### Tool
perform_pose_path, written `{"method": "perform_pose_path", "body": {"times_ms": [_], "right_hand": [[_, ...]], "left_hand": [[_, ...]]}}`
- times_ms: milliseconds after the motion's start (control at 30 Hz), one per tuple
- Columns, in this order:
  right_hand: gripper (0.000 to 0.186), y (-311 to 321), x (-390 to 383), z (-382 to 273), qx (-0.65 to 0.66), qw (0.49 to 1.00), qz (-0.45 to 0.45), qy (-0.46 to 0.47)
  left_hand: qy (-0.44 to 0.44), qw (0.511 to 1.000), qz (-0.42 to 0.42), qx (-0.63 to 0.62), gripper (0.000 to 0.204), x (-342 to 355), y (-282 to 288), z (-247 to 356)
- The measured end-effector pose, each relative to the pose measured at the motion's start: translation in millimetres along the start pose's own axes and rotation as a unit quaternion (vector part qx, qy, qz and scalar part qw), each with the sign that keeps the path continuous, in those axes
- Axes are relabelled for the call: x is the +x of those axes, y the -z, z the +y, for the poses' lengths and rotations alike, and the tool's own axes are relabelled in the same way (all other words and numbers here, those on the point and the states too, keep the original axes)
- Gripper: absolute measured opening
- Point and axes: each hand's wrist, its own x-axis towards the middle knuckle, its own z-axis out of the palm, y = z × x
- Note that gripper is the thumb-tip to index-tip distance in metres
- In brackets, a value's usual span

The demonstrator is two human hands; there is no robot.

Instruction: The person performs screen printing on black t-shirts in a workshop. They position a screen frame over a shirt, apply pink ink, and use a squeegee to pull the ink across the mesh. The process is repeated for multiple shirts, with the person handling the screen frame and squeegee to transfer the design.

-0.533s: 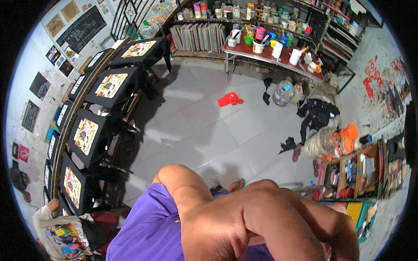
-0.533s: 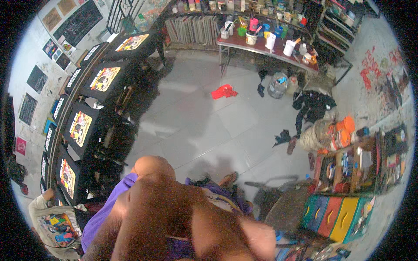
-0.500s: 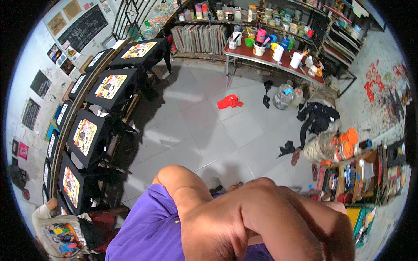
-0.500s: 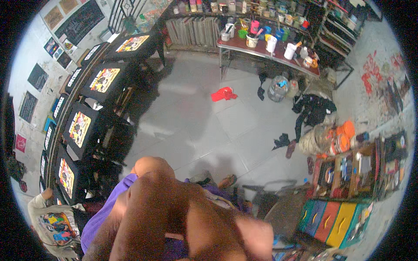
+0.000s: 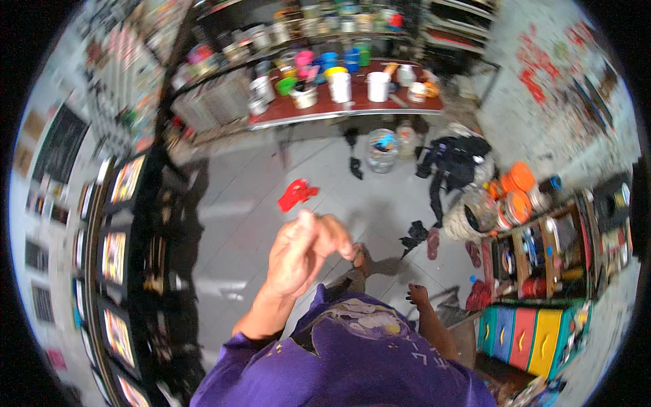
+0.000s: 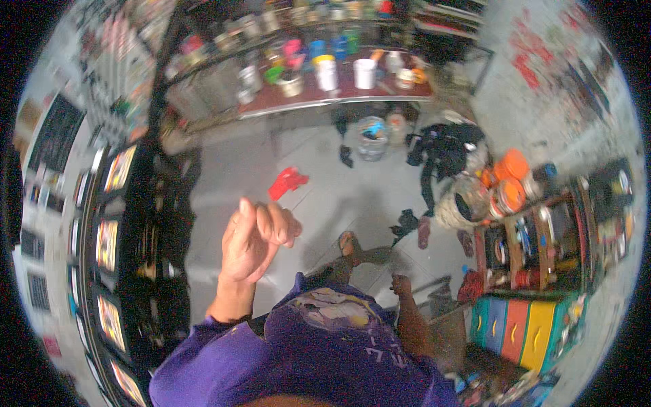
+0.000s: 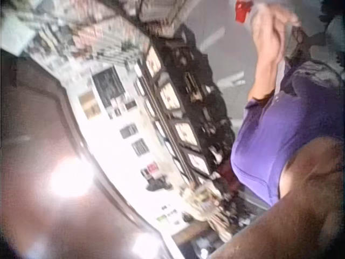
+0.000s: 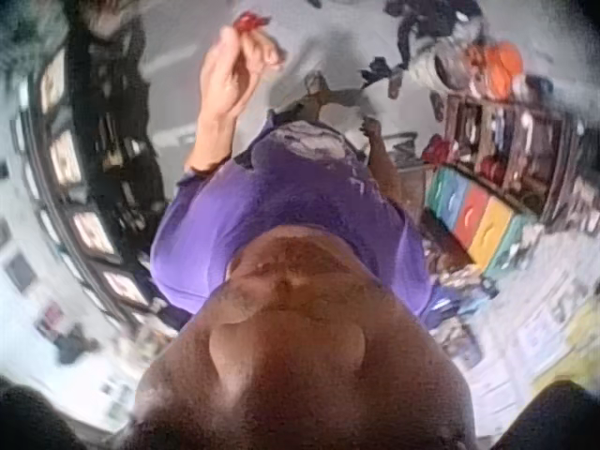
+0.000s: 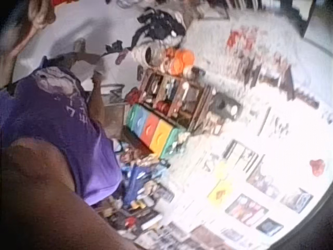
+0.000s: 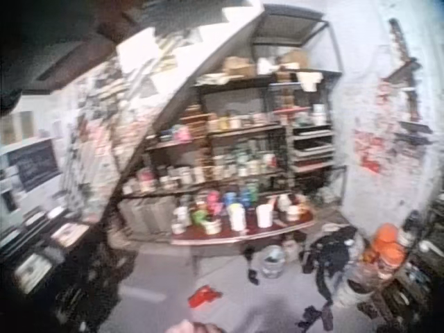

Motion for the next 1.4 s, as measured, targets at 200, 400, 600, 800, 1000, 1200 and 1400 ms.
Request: {"method": "perform_pose_path", "body": {"times_ms": [200,400,600,800,1000,1200,1400], "right_hand": [[0.029,71.9,72.7,65.5,-0.663,0.714,-0.031,0.222],[0.033,108.5,84.1,36.7,-0.398,0.907,0.130,0.038],[0.040,151.5,99.1,-27.6,-0.237,0.961,0.116,-0.085],[0.045,260.2,225.7,-119.9,-0.411,0.905,0.066,-0.083],[0.076,367.9,375.4,-237.7,-0.036,0.999,0.019,-0.036],[0.061,378.8,477.6,-392.3,-0.147,0.984,0.103,-0.008],[0.052,361.6,565.0,-500.0,-0.399,0.896,0.087,0.173]], "left_hand": [[0.197,0.965,0.021,0.172,0.046,154.2,58.2,-113.0],[0.324,0.899,-0.101,0.275,0.034,272.6,63.2,-239.5],[0.382,0.854,-0.124,0.330,0.037,372.5,60.6,-338.0],[0.382,0.908,0.029,0.172,0.068,456.2,42.8,-371.7],[0.434,0.878,0.106,0.172,0.065,502.9,40.7,-399.4],[0.391,0.886,0.069,0.239,0.046,544.4,101.9,-426.7],[0.334,0.778,0.115,0.520,0.032,569.4,155.2,-401.8]]}}
